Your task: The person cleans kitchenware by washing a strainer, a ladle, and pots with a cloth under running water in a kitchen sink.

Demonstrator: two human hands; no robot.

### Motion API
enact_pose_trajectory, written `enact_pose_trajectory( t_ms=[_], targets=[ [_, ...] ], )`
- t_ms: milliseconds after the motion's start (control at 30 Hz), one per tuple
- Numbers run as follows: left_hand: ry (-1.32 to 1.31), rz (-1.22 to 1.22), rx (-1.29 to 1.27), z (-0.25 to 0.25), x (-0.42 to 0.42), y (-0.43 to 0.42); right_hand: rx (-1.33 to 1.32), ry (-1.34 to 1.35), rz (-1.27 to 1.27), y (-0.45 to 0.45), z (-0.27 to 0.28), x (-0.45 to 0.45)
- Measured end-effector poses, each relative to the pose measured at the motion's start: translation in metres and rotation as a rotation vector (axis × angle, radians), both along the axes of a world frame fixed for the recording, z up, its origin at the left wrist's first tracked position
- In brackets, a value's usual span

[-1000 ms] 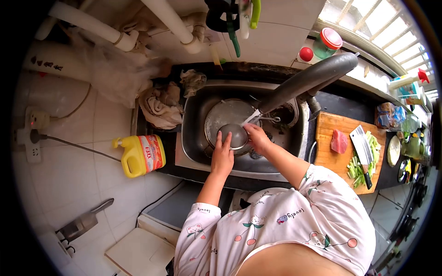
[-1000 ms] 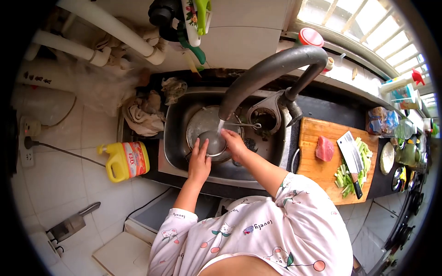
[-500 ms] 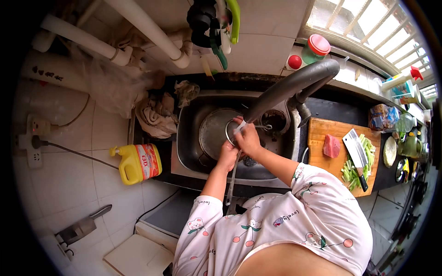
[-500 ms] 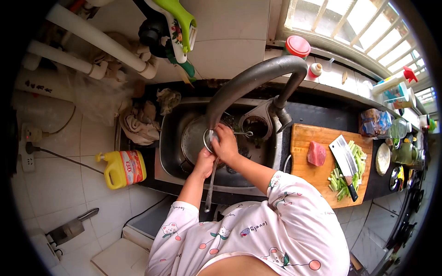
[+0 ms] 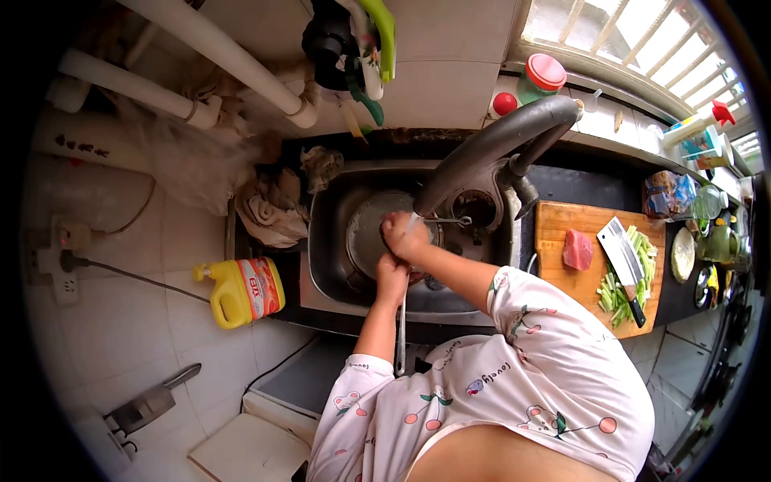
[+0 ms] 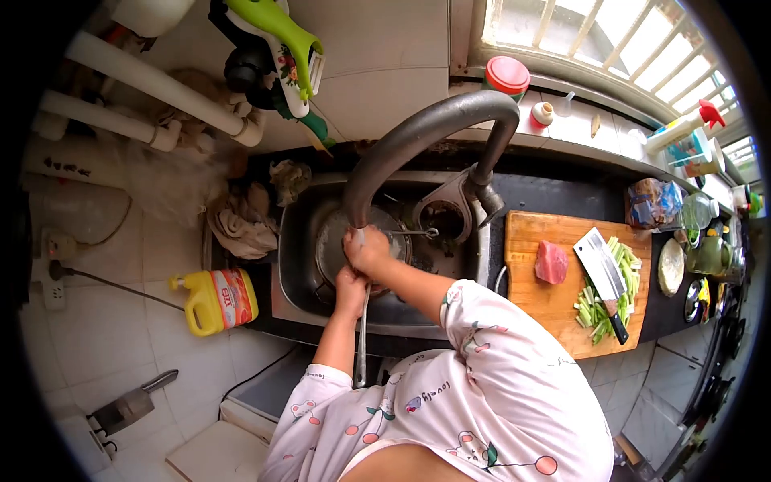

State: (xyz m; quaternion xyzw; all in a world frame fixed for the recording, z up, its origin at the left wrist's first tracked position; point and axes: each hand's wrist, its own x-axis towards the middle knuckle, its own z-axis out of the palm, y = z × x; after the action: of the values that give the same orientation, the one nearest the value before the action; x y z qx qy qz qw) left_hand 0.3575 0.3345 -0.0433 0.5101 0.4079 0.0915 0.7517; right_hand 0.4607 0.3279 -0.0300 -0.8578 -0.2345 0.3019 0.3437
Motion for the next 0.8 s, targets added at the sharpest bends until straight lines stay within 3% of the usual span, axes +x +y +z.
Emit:
enact_pose_trajectory(
  t_ms=[33, 67, 133, 233, 333, 367, 467, 500, 600, 633, 667, 800],
  targets=[
    [-0.075, 0.094, -0.08, 0.004, 0.001, 0.005, 0.357, -0.32, -0.037, -0.006, -0.008, -0.017],
    [-0.149, 0.193, -0.164, 0.006, 0.001, 0.009, 0.444, -0.411, 0.025, -0.01, -0.018, -0.022],
    [-0.143, 0.152, -0.149, -0.013, -0.016, 0.012, 0.31, 0.002, 0.144, -0.01, -0.018, -0.006],
    [-0.226, 0.287, -0.242, -0.012, -0.013, 0.006, -0.09, 0.368, 0.068, 0.0, 0.006, 0.019],
    [-0.327, 0.472, -0.531, -0.018, -0.012, 0.016, 0.577, -0.49, -0.067, -0.014, -0.018, -0.031],
    [-0.315, 0.432, -0.553, -0.016, -0.017, 0.016, 0.548, -0.415, -0.094, -0.013, -0.028, -0.032],
    [-0.324, 0.422, -0.508, -0.031, -0.034, 0.014, 0.112, 0.182, 0.044, -0.003, -0.037, 0.001],
    [-0.319, 0.481, -0.514, -0.025, -0.031, 0.011, 0.139, 0.298, 0.133, -0.004, -0.032, 0.012],
    [-0.296, 0.468, -0.528, -0.006, -0.031, 0.007, 0.43, 0.584, 0.085, 0.002, -0.069, 0.023],
    [-0.317, 0.427, -0.548, -0.008, -0.035, 0.008, 0.383, 0.705, 0.085, -0.003, -0.07, 0.028],
    [-0.296, 0.412, -0.544, -0.007, -0.038, 0.007, 0.389, 1.009, 0.007, -0.005, -0.076, 0.032],
    [-0.216, 0.256, -0.476, -0.001, -0.037, 0.009, 0.323, 1.181, -0.256, -0.017, -0.067, 0.034]
  ],
)
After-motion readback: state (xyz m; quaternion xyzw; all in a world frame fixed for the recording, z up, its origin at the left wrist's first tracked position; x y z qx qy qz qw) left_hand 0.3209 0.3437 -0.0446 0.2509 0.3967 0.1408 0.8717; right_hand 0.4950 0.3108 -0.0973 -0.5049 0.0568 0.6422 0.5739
